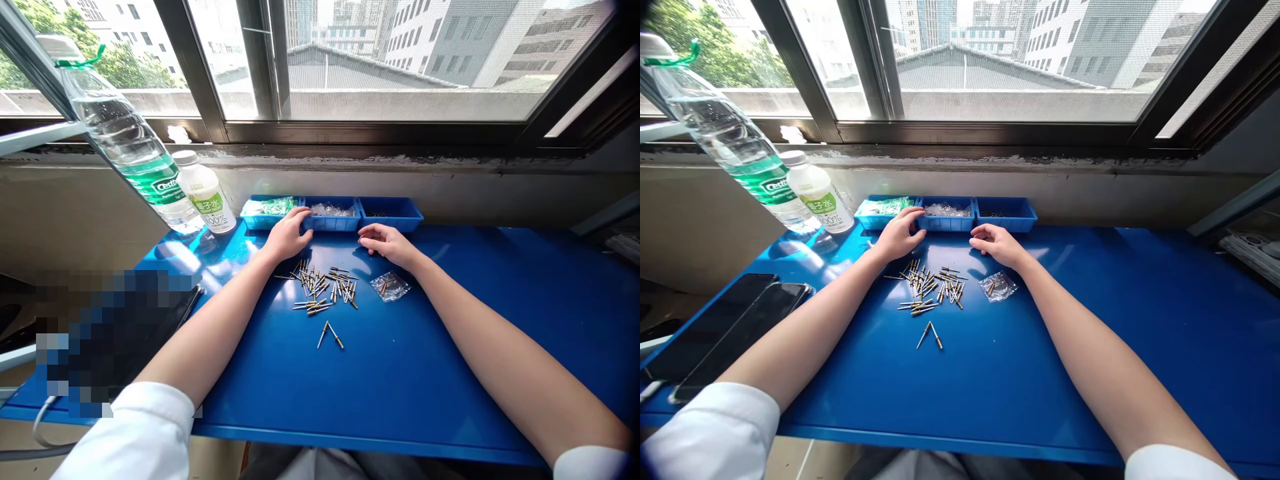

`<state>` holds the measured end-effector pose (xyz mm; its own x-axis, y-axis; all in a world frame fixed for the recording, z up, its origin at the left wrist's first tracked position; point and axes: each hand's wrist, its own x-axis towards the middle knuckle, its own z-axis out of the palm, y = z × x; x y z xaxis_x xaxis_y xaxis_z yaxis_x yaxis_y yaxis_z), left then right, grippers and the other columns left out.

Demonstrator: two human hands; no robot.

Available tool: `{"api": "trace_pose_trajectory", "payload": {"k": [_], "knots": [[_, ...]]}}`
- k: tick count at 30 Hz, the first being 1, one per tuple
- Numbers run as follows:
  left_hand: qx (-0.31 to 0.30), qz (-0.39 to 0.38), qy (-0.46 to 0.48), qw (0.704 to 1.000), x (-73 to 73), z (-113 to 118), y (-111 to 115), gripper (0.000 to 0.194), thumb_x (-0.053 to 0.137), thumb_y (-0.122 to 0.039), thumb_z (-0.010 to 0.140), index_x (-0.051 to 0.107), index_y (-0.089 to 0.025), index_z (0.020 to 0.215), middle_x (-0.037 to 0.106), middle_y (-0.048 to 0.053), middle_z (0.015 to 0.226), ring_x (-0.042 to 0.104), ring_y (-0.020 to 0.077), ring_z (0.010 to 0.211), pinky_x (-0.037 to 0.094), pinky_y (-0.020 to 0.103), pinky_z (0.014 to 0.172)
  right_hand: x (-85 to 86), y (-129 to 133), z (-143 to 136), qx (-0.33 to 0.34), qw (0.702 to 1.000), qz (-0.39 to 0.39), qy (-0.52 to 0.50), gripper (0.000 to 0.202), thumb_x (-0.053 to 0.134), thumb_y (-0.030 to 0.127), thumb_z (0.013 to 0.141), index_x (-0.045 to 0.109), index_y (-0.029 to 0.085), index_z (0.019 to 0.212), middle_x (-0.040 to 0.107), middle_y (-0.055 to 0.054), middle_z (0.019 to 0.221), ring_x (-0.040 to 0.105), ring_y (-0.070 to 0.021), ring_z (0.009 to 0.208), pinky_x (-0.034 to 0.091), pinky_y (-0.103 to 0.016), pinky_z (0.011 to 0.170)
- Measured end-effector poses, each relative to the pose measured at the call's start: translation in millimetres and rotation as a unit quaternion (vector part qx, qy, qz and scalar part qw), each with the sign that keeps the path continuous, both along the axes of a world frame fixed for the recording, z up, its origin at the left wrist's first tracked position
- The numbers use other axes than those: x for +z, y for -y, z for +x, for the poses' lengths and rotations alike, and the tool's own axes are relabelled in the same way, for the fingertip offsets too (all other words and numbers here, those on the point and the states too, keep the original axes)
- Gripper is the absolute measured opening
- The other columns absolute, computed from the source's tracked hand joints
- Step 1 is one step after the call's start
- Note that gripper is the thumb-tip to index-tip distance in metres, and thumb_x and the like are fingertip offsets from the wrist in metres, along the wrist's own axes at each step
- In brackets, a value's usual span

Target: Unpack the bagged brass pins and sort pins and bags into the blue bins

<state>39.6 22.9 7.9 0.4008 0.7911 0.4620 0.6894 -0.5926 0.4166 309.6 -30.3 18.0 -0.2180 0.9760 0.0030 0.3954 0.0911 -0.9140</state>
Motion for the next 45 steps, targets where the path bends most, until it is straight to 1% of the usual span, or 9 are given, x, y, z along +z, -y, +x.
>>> {"api": "trace_pose_trajectory", "payload": {"k": [5, 9, 12, 16, 21, 28, 35, 40, 45], "knots": [[0.006, 0.006, 0.01, 1.0, -1.6, 0.1, -0.6, 0.047, 0.056, -0.025, 0.08, 0.057, -0.013, 0.125, 0.052, 0.012, 0.137, 0.063, 0.0208, 0.094, 0.051, 0.037, 0.093, -1.4, -0.5, 1.4, 0.001, 1.0, -0.003, -0.001, 0.043, 0.07, 0.045, 0.073, 0.061, 0.016, 0.103, 0.067, -0.009, 0.095, 0.059, -0.0136, 0.068, 0.048, -0.027, 0.059], [-0.003, 0.017, 0.012, 1.0, -0.7, 0.0, 1.7, 0.054, 0.053, -0.023, 0.081, 0.049, -0.015, 0.134, 0.045, 0.012, 0.144, 0.064, 0.0168, 0.086, 0.054, 0.033, 0.086, -0.4, 0.0, 1.0, 0.007, 1.0, -0.004, 0.001, 0.041, 0.069, 0.044, 0.074, 0.062, 0.016, 0.103, 0.067, -0.009, 0.095, 0.059, -0.0136, 0.07, 0.049, -0.028, 0.062], [-0.028, 0.022, -0.029, 0.999, 1.9, 0.9, 5.9, 0.061, 0.05, -0.02, 0.082, 0.04, -0.02, 0.142, 0.033, 0.009, 0.153, 0.062, 0.0197, 0.103, 0.053, 0.031, 0.089, 1.6, 0.9, -0.1, 0.01, 1.0, -0.003, 0.002, 0.038, 0.069, 0.044, 0.075, 0.064, 0.016, 0.1, 0.068, -0.008, 0.093, 0.059, -0.0144, 0.072, 0.05, -0.029, 0.065], [-0.031, 0.025, -0.109, 0.993, 6.1, 3.2, 11.0, 0.068, 0.048, -0.02, 0.082, 0.031, -0.025, 0.148, 0.026, 0.003, 0.157, 0.05, 0.024, 0.128, 0.048, 0.033, 0.1, 2.4, 1.6, -0.6, 0.011, 1.0, -0.003, 0.004, 0.036, 0.07, 0.045, 0.074, 0.066, 0.017, 0.096, 0.069, -0.008, 0.092, 0.059, -0.0157, 0.073, 0.051, -0.031, 0.067], [-0.001, 0.017, -0.119, 0.993, 8.9, 3.5, 12.2, 0.065, 0.049, -0.022, 0.082, 0.034, -0.021, 0.146, 0.036, 0.004, 0.153, 0.044, 0.0252, 0.133, 0.044, 0.035, 0.106, 0.7, 1.0, 0.2, 0.015, 1.0, 0.0, 0.007, 0.037, 0.07, 0.047, 0.074, 0.067, 0.017, 0.095, 0.069, -0.008, 0.09, 0.06, -0.0158, 0.072, 0.051, -0.031, 0.067], [0.025, 0.01, -0.095, 0.995, 6.6, 1.9, 11.3, 0.061, 0.051, -0.024, 0.082, 0.04, -0.018, 0.142, 0.044, 0.009, 0.144, 0.057, 0.027, 0.116, 0.051, 0.037, 0.096, -0.7, -0.4, 2.7, 0.021, 1.0, -0.001, 0.012, 0.036, 0.067, 0.046, 0.077, 0.065, 0.016, 0.097, 0.068, -0.008, 0.09, 0.058, -0.0138, 0.069, 0.05, -0.03, 0.067], [0.025, 0.037, -0.056, 0.997, 4.1, 2.0, 9.6, 0.058, 0.052, -0.021, 0.08, 0.043, -0.017, 0.137, 0.044, 0.011, 0.142, 0.06, 0.0226, 0.104, 0.052, 0.034, 0.086, -1.8, -2.1, 3.4, 0.024, 1.0, -0.001, 0.013, 0.037, 0.067, 0.046, 0.076, 0.065, 0.016, 0.097, 0.068, -0.008, 0.088, 0.056, -0.0135, 0.067, 0.048, -0.03, 0.066], [0.041, 0.059, -0.019, 0.997, 2.0, 0.6, 7.3, 0.034, 0.051, -0.021, 0.08, 0.057, -0.016, 0.112, 0.059, 0.009, 0.114, 0.061, 0.0192, 0.087, 0.051, 0.032, 0.077, 15.7, 0.4, 10.5, 0.044, 0.996, -0.032, 0.068, 0.03, 0.071, 0.04, 0.07, 0.067, 0.016, 0.087, 0.065, -0.005, 0.08, 0.055, -0.0144, 0.07, 0.045, -0.028, 0.064], [0.016, 0.041, -0.021, 0.999, -1.7, -2.0, 5.4, 0.017, 0.051, -0.019, 0.079, 0.059, -0.018, 0.094, 0.062, 0.005, 0.096, 0.059, 0.0171, 0.078, 0.049, 0.03, 0.073, 41.6, 3.2, 23.9, 0.166, 0.957, -0.137, 0.192, 0.043, 0.079, 0.047, 0.057, 0.068, 0.017, 0.085, 0.065, -0.004, 0.08, 0.057, -0.0175, 0.074, 0.044, -0.029, 0.066]]}}
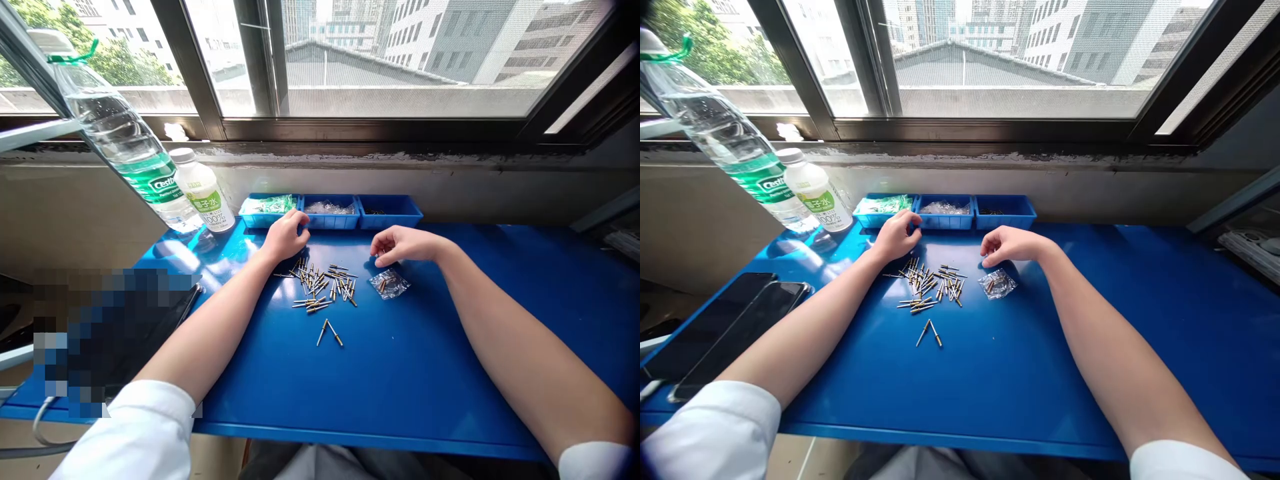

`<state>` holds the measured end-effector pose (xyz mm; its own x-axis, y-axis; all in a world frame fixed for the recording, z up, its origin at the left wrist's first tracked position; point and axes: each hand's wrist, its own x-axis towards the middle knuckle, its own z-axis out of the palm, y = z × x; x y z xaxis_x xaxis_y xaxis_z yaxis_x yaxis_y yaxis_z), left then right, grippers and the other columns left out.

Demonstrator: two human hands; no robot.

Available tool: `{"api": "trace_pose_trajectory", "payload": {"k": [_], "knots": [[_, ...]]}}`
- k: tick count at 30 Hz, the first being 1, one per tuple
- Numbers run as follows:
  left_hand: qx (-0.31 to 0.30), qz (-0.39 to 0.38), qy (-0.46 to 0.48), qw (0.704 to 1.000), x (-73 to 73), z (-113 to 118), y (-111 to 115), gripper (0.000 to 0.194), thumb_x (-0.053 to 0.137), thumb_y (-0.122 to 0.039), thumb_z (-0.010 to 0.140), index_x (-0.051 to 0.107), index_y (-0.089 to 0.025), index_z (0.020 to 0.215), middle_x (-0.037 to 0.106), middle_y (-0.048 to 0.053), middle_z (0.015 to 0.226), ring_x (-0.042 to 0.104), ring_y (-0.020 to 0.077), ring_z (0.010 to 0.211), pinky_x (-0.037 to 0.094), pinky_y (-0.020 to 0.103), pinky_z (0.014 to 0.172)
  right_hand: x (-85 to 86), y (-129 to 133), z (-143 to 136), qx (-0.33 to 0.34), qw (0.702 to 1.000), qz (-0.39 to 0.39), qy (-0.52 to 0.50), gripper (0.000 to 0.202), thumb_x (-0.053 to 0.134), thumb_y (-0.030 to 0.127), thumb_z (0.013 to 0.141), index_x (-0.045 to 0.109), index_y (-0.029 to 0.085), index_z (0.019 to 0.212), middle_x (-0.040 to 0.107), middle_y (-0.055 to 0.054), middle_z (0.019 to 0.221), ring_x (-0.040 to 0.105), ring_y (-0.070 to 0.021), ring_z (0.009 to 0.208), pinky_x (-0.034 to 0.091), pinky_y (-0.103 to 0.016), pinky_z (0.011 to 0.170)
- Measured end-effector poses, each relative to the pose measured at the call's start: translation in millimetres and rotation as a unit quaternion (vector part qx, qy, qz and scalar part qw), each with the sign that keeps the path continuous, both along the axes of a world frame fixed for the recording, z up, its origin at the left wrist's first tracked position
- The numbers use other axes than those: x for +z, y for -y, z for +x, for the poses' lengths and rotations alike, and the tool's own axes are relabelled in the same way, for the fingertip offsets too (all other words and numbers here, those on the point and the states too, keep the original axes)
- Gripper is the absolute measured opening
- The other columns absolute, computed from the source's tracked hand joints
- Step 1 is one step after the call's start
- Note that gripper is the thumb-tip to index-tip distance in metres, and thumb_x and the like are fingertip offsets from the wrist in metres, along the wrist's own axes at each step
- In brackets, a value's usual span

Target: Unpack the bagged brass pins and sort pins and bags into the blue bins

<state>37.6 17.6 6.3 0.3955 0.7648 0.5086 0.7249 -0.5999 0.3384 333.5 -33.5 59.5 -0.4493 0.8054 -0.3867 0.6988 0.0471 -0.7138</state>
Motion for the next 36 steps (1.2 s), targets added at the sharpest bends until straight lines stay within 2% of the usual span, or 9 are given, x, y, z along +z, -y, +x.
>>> {"api": "trace_pose_trajectory", "payload": {"k": [3, 6, 10, 15, 21, 29, 32, 36], "knots": [[-0.014, -0.004, 0.001, 1.0, -1.9, -0.6, -0.6, 0.018, 0.051, -0.019, 0.078, 0.059, -0.018, 0.094, 0.062, 0.005, 0.096, 0.058, 0.0168, 0.077, 0.049, 0.03, 0.072, 7.8, 0.4, 1.9, 0.053, 0.991, -0.023, 0.124, 0.057, 0.083, 0.051, 0.045, 0.067, 0.019, 0.09, 0.064, -0.004, 0.084, 0.056, -0.0185, 0.074, 0.041, -0.029, 0.062], [-0.025, -0.011, -0.002, 1.0, -2.8, -0.6, -0.8, 0.019, 0.052, -0.019, 0.078, 0.06, -0.017, 0.094, 0.062, 0.006, 0.096, 0.059, 0.0172, 0.077, 0.049, 0.03, 0.072, 9.2, 1.7, -2.9, 0.066, 0.972, -0.032, 0.223, 0.065, 0.085, 0.05, 0.037, 0.066, 0.019, 0.091, 0.064, -0.004, 0.089, 0.057, -0.0209, 0.078, 0.038, -0.029, 0.059], [-0.03, -0.015, -0.01, 0.999, -3.1, -0.8, -0.9, 0.02, 0.052, -0.019, 0.078, 0.061, -0.018, 0.095, 0.061, 0.006, 0.096, 0.06, 0.0183, 0.08, 0.049, 0.031, 0.074, 6.1, 5.2, -11.1, 0.061, 0.964, -0.019, 0.257, 0.055, 0.084, 0.043, 0.039, 0.065, 0.021, 0.085, 0.065, -0.003, 0.085, 0.058, -0.0216, 0.076, 0.035, -0.03, 0.056], [-0.035, -0.026, -0.025, 0.999, -3.0, -1.2, -1.0, 0.023, 0.052, -0.02, 0.078, 0.062, -0.018, 0.098, 0.062, 0.007, 0.1, 0.061, 0.0202, 0.086, 0.05, 0.034, 0.079, 0.1, 6.3, -11.8, 0.057, 0.975, 0.023, 0.215, 0.036, 0.083, 0.038, 0.046, 0.064, 0.022, 0.071, 0.066, -0.004, 0.076, 0.055, -0.0193, 0.066, 0.033, -0.031, 0.053], [-0.036, -0.033, -0.036, 0.998, -2.8, -1.6, -0.6, 0.026, 0.051, -0.02, 0.078, 0.063, -0.018, 0.101, 0.062, 0.008, 0.103, 0.061, 0.0216, 0.09, 0.051, 0.035, 0.081, -1.4, 4.0, -12.0, 0.07, 0.983, 0.027, 0.168, 0.031, 0.081, 0.04, 0.051, 0.06, 0.022, 0.064, 0.065, -0.003, 0.07, 0.053, -0.0174, 0.061, 0.034, -0.031, 0.051], [-0.044, -0.034, -0.037, 0.998, -1.8, -1.7, 0.0, 0.027, 0.05, -0.021, 0.078, 0.063, -0.018, 0.101, 0.063, 0.008, 0.103, 0.061, 0.022, 0.092, 0.051, 0.036, 0.083, -1.5, 2.8, -8.9, 0.081, 0.993, 0.006, 0.09, 0.025, 0.074, 0.042, 0.064, 0.063, 0.02, 0.065, 0.064, -0.002, 0.068, 0.053, -0.0156, 0.063, 0.039, -0.029, 0.057], [-0.047, -0.034, -0.031, 0.998, -1.9, -1.7, -0.4, 0.026, 0.051, -0.02, 0.077, 0.063, -0.018, 0.1, 0.063, 0.008, 0.102, 0.061, 0.0214, 0.09, 0.051, 0.035, 0.081, -1.5, 2.2, -4.1, 0.076, 0.997, -0.019, 0.02, 0.028, 0.074, 0.044, 0.065, 0.061, 0.018, 0.067, 0.062, -0.001, 0.067, 0.052, -0.0135, 0.062, 0.039, -0.027, 0.058], [-0.075, -0.039, 0.0, 0.996, -1.6, -0.6, -0.5, 0.025, 0.052, -0.018, 0.075, 0.064, -0.018, 0.097, 0.064, 0.006, 0.098, 0.06, 0.0186, 0.083, 0.05, 0.033, 0.078, -2.4, 2.6, -0.7, 0.039, 0.996, -0.038, -0.075, 0.033, 0.075, 0.044, 0.066, 0.057, 0.018, 0.073, 0.063, -0.002, 0.068, 0.054, -0.0127, 0.062, 0.036, -0.024, 0.054]]}}
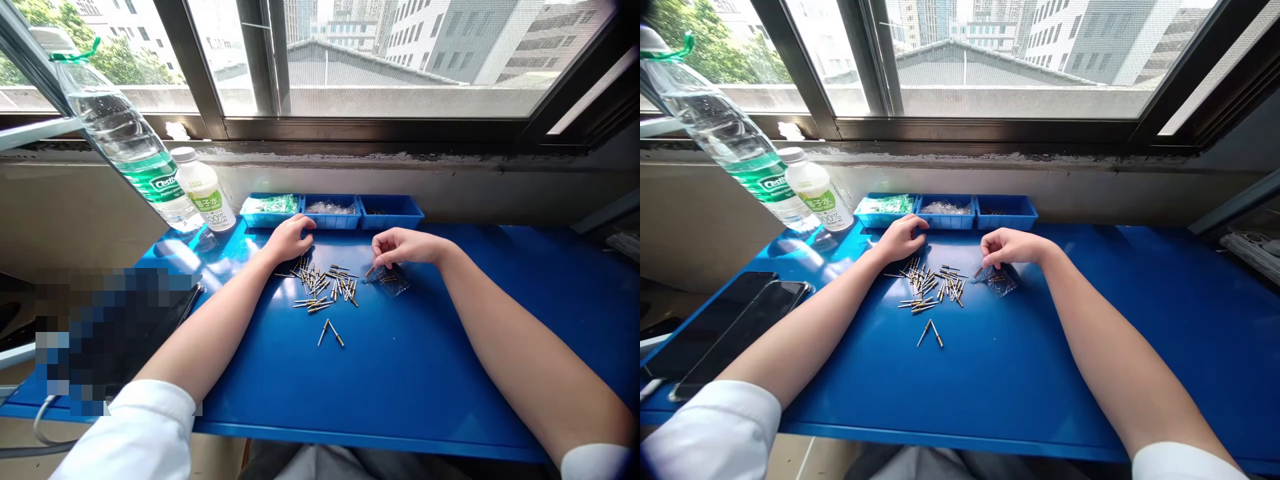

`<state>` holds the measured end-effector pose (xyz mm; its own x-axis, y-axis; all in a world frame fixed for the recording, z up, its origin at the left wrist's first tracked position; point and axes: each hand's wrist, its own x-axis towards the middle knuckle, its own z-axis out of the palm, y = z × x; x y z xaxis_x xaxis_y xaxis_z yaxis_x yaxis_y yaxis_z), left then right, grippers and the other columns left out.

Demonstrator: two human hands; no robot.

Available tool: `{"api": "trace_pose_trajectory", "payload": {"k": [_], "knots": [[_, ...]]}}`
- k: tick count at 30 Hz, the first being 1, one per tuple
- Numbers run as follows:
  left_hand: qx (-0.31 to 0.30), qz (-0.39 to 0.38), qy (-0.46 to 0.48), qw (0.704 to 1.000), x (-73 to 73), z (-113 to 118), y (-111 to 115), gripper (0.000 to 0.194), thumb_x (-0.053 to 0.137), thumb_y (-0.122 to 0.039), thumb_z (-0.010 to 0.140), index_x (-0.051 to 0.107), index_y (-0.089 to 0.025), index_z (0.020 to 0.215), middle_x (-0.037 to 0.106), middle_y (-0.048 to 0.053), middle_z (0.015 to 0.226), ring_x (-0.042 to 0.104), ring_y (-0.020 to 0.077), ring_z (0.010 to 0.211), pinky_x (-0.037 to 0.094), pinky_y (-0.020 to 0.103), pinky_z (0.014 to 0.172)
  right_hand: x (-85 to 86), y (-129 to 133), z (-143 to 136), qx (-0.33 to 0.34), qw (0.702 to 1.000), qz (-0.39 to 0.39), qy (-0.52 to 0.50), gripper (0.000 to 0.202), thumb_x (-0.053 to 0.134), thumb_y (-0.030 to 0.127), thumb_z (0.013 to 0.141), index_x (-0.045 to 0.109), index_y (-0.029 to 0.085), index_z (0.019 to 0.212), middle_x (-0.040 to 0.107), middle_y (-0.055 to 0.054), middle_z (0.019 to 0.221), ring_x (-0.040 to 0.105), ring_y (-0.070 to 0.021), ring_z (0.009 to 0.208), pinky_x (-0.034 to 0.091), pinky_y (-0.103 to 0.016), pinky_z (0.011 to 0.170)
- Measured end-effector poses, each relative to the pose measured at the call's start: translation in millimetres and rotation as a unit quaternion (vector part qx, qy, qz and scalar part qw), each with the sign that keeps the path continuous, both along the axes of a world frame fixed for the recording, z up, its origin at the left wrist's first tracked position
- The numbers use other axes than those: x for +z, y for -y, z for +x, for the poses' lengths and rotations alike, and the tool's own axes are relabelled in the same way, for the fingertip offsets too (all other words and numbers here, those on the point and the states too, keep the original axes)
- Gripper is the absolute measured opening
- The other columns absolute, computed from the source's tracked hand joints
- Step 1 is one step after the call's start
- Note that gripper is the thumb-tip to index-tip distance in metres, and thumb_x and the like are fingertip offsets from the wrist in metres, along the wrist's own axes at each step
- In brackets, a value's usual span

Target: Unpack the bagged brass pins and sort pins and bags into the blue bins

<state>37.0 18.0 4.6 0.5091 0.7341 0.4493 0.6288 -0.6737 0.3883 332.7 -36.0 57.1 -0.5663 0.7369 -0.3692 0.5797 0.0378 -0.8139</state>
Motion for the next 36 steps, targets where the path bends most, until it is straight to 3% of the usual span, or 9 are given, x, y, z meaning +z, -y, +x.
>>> {"api": "trace_pose_trajectory", "payload": {"k": [4, 6, 9, 14, 18, 23, 28, 31, 36], "knots": [[-0.045, -0.051, 0.055, 0.996, 4.2, 4.7, 4.0, 0.021, 0.056, -0.017, 0.072, 0.065, -0.017, 0.091, 0.066, 0.003, 0.088, 0.055, 0.0127, 0.066, 0.049, 0.028, 0.067, -5.2, 0.0, -5.5, -0.088, 0.992, 0.055, -0.068, 0.033, 0.075, 0.044, 0.067, 0.055, 0.018, 0.075, 0.062, -0.001, 0.063, 0.053, -0.0114, 0.056, 0.032, -0.023, 0.049], [-0.07, -0.099, 0.08, 0.989, 8.8, 8.3, 8.0, 0.021, 0.057, -0.018, 0.072, 0.066, -0.017, 0.091, 0.067, 0.003, 0.087, 0.054, 0.0115, 0.064, 0.048, 0.027, 0.065, -10.2, -0.8, -11.1, -0.139, 0.98, 0.101, -0.099, 0.034, 0.076, 0.044, 0.067, 0.054, 0.019, 0.074, 0.061, 0.0, 0.062, 0.053, -0.0114, 0.055, 0.035, -0.024, 0.05], [-0.125, -0.161, 0.098, 0.974, 16.7, 14.4, 14.7, 0.022, 0.058, -0.019, 0.073, 0.068, -0.017, 0.092, 0.068, 0.005, 0.103, 0.058, 0.0122, 0.071, 0.05, 0.028, 0.067, -20.3, -3.1, -20.3, -0.189, 0.959, 0.158, -0.141, 0.034, 0.076, 0.045, 0.066, 0.054, 0.019, 0.073, 0.064, -0.001, 0.067, 0.057, -0.0135, 0.06, 0.044, -0.028, 0.057], [-0.192, -0.215, 0.083, 0.954, 22.0, 22.7, 21.5, 0.028, 0.061, -0.022, 0.075, 0.071, -0.019, 0.1, 0.063, 0.007, 0.123, 0.062, 0.0163, 0.088, 0.052, 0.028, 0.071, -36.4, -5.6, -33.3, -0.246, 0.93, 0.208, -0.176, 0.036, 0.075, 0.048, 0.065, 0.053, 0.021, 0.073, 0.064, -0.002, 0.069, 0.056, -0.0143, 0.059, 0.046, -0.03, 0.058], [-0.206, -0.229, 0.077, 0.948, 19.4, 25.9, 23.0, 0.04, 0.062, -0.025, 0.076, 0.066, -0.021, 0.115, 0.061, 0.008, 0.127, 0.061, 0.0133, 0.079, 0.053, 0.028, 0.068, -42.0, -5.0, -41.0, -0.253, 0.925, 0.222, -0.175, 0.039, 0.074, 0.053, 0.065, 0.053, 0.021, 0.073, 0.062, -0.001, 0.068, 0.057, -0.0154, 0.06, 0.047, -0.031, 0.06], [-0.165, -0.19, 0.11, 0.962, 17.0, 25.5, 21.3, 0.04, 0.063, -0.026, 0.076, 0.066, -0.018, 0.114, 0.063, 0.011, 0.121, 0.058, 0.0107, 0.07, 0.053, 0.027, 0.065, -48.7, -7.3, -42.3, -0.283, 0.915, 0.212, -0.196, 0.042, 0.072, 0.055, 0.067, 0.056, 0.02, 0.083, 0.063, -0.002, 0.077, 0.056, -0.0139, 0.062, 0.048, -0.029, 0.057], [-0.048, -0.08, 0.214, 0.972, 12.6, 17.3, 10.6, 0.041, 0.06, -0.024, 0.077, 0.064, -0.017, 0.117, 0.057, 0.013, 0.127, 0.055, 0.0082, 0.065, 0.054, 0.028, 0.064, -55.7, -9.3, -37.9, -0.291, 0.919, 0.188, -0.188, 0.043, 0.068, 0.056, 0.071, 0.056, 0.019, 0.088, 0.066, -0.006, 0.09, 0.055, -0.0117, 0.062, 0.044, -0.025, 0.053], [0.011, -0.046, 0.225, 0.973, 9.8, 10.0, 3.0, 0.04, 0.057, -0.023, 0.079, 0.063, -0.016, 0.117, 0.055, 0.013, 0.129, 0.055, 0.0084, 0.065, 0.054, 0.029, 0.065, -55.2, -8.0, -38.1, -0.278, 0.926, 0.186, -0.175, 0.042, 0.067, 0.056, 0.073, 0.057, 0.018, 0.088, 0.066, -0.006, 0.089, 0.055, -0.0114, 0.063, 0.045, -0.025, 0.056], [0.03, -0.044, 0.221, 0.974, 7.1, 2.5, -3.1, 0.035, 0.057, -0.026, 0.079, 0.065, -0.014, 0.111, 0.057, 0.013, 0.126, 0.056, 0.0091, 0.067, 0.054, 0.028, 0.064, -53.7, -6.4, -39.5, -0.262, 0.932, 0.184, -0.17, 0.037, 0.066, 0.052, 0.076, 0.058, 0.017, 0.088, 0.065, -0.005, 0.088, 0.055, -0.011, 0.063, 0.046, -0.026, 0.062]]}}
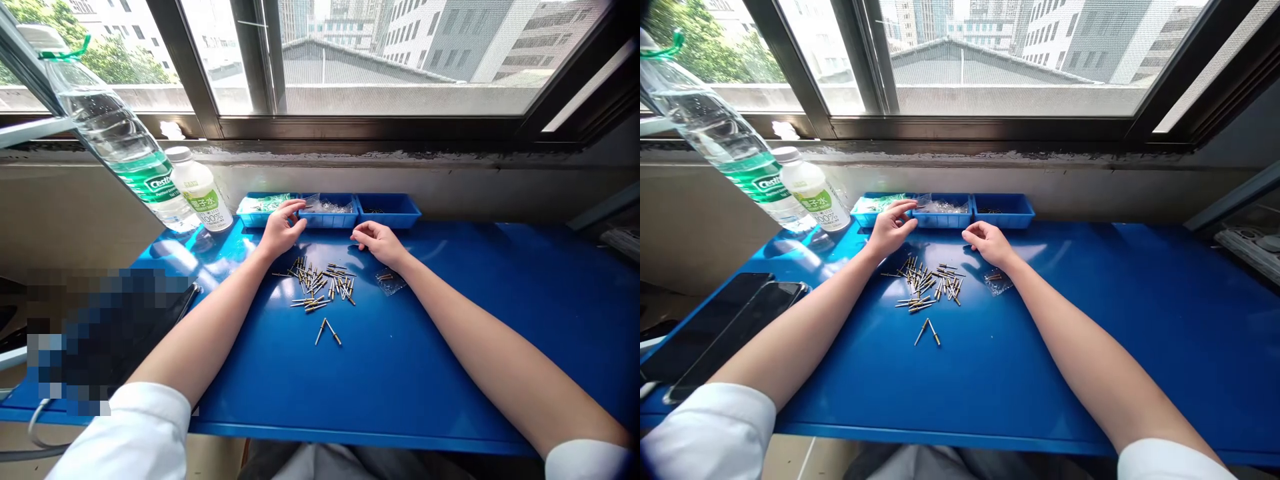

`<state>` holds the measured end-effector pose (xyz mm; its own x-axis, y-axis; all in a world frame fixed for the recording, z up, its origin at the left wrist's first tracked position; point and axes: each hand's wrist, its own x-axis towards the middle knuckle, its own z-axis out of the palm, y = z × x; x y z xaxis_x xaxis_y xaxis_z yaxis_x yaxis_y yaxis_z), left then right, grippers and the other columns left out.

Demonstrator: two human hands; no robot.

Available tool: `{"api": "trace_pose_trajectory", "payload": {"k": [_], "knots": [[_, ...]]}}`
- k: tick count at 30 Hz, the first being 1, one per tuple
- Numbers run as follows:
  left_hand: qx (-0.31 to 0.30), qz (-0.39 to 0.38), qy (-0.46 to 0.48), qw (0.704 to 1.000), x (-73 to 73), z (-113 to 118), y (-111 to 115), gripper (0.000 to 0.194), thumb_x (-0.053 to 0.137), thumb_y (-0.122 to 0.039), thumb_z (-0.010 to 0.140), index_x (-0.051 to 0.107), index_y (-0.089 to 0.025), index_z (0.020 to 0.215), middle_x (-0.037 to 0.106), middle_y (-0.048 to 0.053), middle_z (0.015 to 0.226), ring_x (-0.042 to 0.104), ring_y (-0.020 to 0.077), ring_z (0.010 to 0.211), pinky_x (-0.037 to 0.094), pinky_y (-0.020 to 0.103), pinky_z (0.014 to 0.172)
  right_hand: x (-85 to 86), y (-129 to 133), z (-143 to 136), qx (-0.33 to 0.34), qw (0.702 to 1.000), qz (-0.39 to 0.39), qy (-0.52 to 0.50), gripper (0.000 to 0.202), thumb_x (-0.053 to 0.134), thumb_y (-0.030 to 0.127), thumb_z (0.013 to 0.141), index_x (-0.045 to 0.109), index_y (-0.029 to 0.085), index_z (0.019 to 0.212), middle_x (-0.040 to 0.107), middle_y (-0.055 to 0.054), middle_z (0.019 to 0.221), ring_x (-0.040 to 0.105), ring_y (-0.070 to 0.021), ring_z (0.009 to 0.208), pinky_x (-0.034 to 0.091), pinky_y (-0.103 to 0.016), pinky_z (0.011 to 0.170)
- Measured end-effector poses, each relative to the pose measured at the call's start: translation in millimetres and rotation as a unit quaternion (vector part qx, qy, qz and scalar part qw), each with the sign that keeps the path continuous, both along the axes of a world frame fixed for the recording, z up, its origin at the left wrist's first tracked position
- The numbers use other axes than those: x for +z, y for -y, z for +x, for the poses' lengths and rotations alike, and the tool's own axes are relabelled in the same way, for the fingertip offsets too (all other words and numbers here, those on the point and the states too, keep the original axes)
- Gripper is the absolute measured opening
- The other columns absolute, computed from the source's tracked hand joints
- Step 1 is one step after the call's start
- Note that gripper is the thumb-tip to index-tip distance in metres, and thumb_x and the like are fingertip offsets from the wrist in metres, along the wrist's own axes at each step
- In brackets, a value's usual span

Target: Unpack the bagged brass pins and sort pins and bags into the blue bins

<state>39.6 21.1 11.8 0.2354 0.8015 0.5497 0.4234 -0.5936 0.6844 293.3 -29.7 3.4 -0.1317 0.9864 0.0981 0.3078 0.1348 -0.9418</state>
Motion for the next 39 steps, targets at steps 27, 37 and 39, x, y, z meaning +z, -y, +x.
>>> {"api": "trace_pose_trajectory", "payload": {"k": [27, 37, 39], "knots": [[0.043, 0.056, -0.192, 0.979, -4.4, -2.4, -7.2, 0.044, 0.054, -0.022, 0.082, 0.057, -0.012, 0.125, 0.055, 0.011, 0.134, 0.063, 0.0169, 0.09, 0.051, 0.033, 0.091, 1.5, 3.1, -3.6, 0.007, 1.0, 0.006, 0.013, 0.033, 0.065, 0.047, 0.076, 0.06, 0.016, 0.087, 0.066, -0.006, 0.084, 0.056, -0.0132, 0.068, 0.049, -0.028, 0.065], [-0.011, 0.05, -0.089, 0.995, -4.3, -4.5, -9.2, 0.031, 0.056, -0.023, 0.081, 0.065, -0.013, 0.109, 0.064, 0.011, 0.117, 0.057, 0.01, 0.066, 0.053, 0.029, 0.07, -5.7, -0.2, -0.5, 0.017, 0.998, 0.031, 0.048, 0.033, 0.062, 0.049, 0.08, 0.062, 0.017, 0.09, 0.067, -0.007, 0.087, 0.062, -0.018, 0.079, 0.05, -0.03, 0.07], [-0.013, 0.056, -0.084, 0.995, -4.1, -4.9, -9.9, 0.03, 0.055, -0.024, 0.082, 0.066, -0.013, 0.107, 0.065, 0.011, 0.115, 0.058, 0.0113, 0.07, 0.053, 0.029, 0.069, -6.5, -0.6, 0.0, 0.017, 0.997, 0.038, 0.062, 0.034, 0.061, 0.05, 0.08, 0.062, 0.017, 0.09, 0.068, -0.007, 0.088, 0.063, -0.0185, 0.08, 0.05, -0.031, 0.071]]}}
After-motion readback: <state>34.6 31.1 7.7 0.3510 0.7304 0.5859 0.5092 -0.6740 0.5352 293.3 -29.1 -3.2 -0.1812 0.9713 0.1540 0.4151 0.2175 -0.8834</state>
